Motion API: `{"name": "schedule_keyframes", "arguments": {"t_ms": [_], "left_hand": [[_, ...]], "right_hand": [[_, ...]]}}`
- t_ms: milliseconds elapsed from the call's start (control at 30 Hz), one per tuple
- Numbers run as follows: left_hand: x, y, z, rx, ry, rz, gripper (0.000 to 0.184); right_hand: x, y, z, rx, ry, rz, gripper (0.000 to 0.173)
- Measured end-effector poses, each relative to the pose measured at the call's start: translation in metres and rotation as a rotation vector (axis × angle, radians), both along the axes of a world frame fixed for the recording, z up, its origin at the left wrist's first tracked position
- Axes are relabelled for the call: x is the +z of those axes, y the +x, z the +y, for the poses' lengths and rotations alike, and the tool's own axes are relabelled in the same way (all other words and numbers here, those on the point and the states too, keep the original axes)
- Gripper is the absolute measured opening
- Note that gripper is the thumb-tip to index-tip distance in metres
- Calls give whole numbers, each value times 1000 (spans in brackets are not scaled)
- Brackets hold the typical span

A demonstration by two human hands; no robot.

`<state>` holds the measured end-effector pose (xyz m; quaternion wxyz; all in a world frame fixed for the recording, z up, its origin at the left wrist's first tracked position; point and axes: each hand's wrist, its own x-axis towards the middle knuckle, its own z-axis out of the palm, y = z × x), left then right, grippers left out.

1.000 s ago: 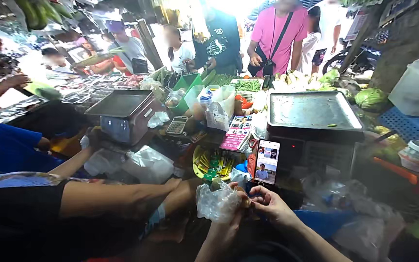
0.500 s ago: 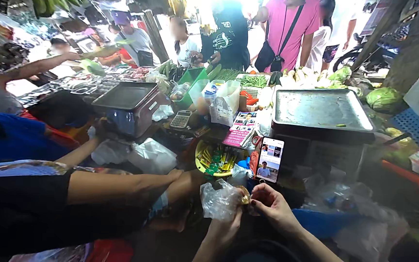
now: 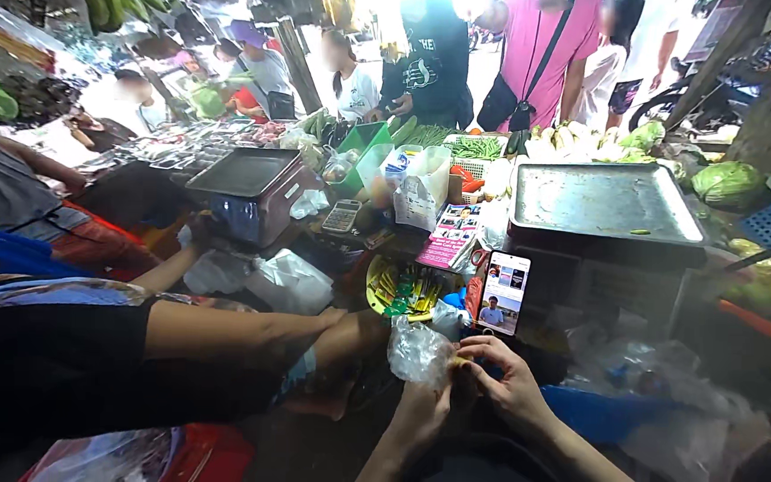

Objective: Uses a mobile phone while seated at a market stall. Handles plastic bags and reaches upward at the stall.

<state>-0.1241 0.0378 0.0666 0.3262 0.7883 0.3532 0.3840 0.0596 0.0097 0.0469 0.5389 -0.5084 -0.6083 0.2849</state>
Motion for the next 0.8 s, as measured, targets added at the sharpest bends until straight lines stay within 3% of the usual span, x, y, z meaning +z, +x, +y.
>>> {"name": "schedule_keyframes", "arguments": {"t_ms": [267, 400, 533, 700, 800], "left_hand": [[-1, -1, -2, -100, -240, -128, 27], [-3, 0, 5, -232, -79, -117, 27], [-1, 7, 4, -184, 96, -39, 17], [-6, 5, -7, -125, -113, 94, 18], [-5, 7, -8, -240, -194, -19, 20]], "right_hand": [[-4, 8, 1, -48, 175, -195, 10], [-4, 6, -4, -113, 286, -235, 11], [-5, 7, -8, -87, 289, -214, 15], [-17, 20, -15, -79, 306, -392, 22], [-27, 24, -18, -73, 300, -417, 20]]}}
